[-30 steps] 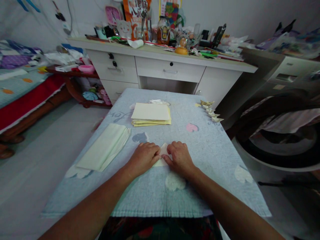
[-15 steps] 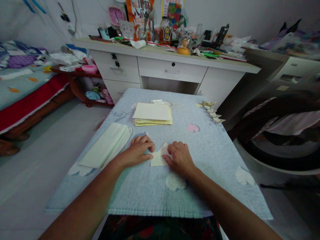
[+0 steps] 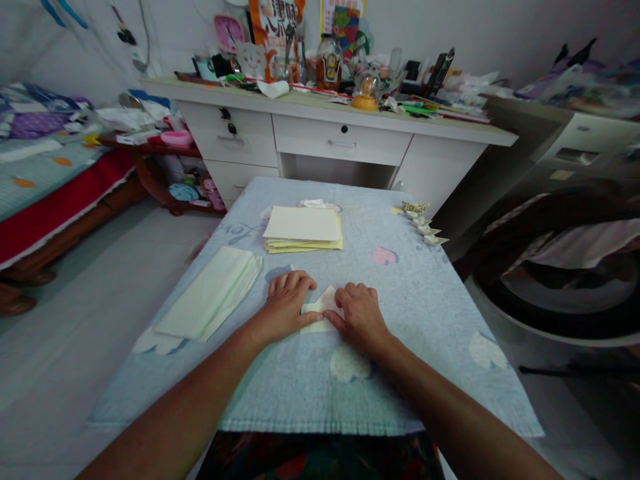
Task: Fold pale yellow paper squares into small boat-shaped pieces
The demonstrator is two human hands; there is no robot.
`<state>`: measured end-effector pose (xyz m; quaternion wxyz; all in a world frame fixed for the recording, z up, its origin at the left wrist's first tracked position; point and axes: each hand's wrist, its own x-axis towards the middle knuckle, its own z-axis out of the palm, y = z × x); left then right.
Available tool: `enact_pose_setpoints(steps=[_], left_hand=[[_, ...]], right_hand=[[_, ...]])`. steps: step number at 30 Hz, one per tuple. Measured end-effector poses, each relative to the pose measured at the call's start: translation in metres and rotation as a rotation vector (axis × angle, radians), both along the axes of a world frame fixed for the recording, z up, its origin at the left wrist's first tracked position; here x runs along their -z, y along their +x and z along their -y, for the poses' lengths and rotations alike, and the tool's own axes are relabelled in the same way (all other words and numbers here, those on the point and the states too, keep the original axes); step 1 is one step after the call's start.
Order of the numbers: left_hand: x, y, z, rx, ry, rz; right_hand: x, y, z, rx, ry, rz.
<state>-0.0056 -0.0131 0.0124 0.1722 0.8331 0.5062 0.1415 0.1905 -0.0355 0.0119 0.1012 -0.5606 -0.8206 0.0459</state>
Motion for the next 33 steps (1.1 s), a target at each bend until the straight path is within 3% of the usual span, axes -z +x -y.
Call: enact_pose_setpoints(steps=[8,14,20,26,33], left_hand=[[0.0,-0.006,-0.003,0.065,-0.039,0.022],[0.001,-0.005,-0.002,0.055,-0.034,0.02],[0.0,-0.004,-0.001,0.039,-0.041,0.035],[0.001,-0.002,-0.002,0.04,-0.041,0.079],[-0.004,0.003,-0.001,0.068,-0.074,0.186]], right_hand=[[0.003,0.035,-0.007,0.187,0.009,-0.043],[0.005,0.067,-0.015,0.211,-0.054,-0.065],[0.002,0.085,-0.02,0.137,-0.137,-0.144],[-0.004,0.072,-0.017,-0.033,-0.086,-0.377],[-0.001,0.042,-0.01,-0.107,-0.085,-0.32]])
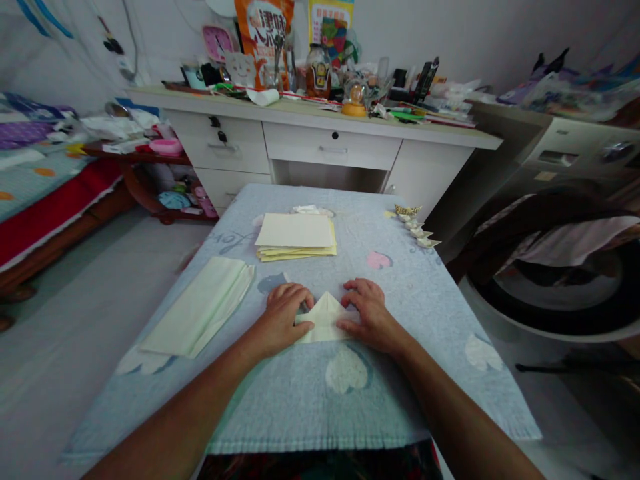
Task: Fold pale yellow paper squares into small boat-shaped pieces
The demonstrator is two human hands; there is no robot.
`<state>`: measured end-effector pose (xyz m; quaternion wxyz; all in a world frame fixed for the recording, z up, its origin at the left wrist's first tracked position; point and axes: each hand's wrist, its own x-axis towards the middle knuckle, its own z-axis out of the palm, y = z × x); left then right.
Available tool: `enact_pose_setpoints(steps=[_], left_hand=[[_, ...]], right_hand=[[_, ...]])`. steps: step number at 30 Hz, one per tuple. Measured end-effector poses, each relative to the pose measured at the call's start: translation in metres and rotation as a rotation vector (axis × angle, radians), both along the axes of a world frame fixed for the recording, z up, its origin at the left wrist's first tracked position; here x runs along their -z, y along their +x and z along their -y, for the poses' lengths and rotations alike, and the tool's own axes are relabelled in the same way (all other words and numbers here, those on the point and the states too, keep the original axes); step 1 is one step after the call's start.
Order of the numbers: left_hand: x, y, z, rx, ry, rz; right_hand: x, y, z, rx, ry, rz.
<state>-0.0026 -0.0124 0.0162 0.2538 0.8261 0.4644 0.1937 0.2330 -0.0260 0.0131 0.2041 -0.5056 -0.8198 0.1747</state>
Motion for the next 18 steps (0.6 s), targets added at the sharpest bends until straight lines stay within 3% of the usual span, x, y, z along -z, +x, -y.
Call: enact_pose_setpoints(steps=[5,10,14,18], left_hand=[[-0.002,0.005,0.001,-0.006,-0.048,0.09],[-0.004,0.003,0.0,-0.036,-0.139,0.203],[0.0,0.005,0.001,-0.111,-0.358,0.6],[0.002,0.018,0.004,-0.075,-0.579,0.976]], right_hand=[[0.003,-0.002,0.0,0.013,0.016,-0.057],[-0.001,-0.002,0.0,0.072,0.014,-0.336],[-0.004,-0.002,0.001,0.157,-0.07,-0.563],[-0.002,-0.007,0.0,0.046,-0.094,-0.588]])
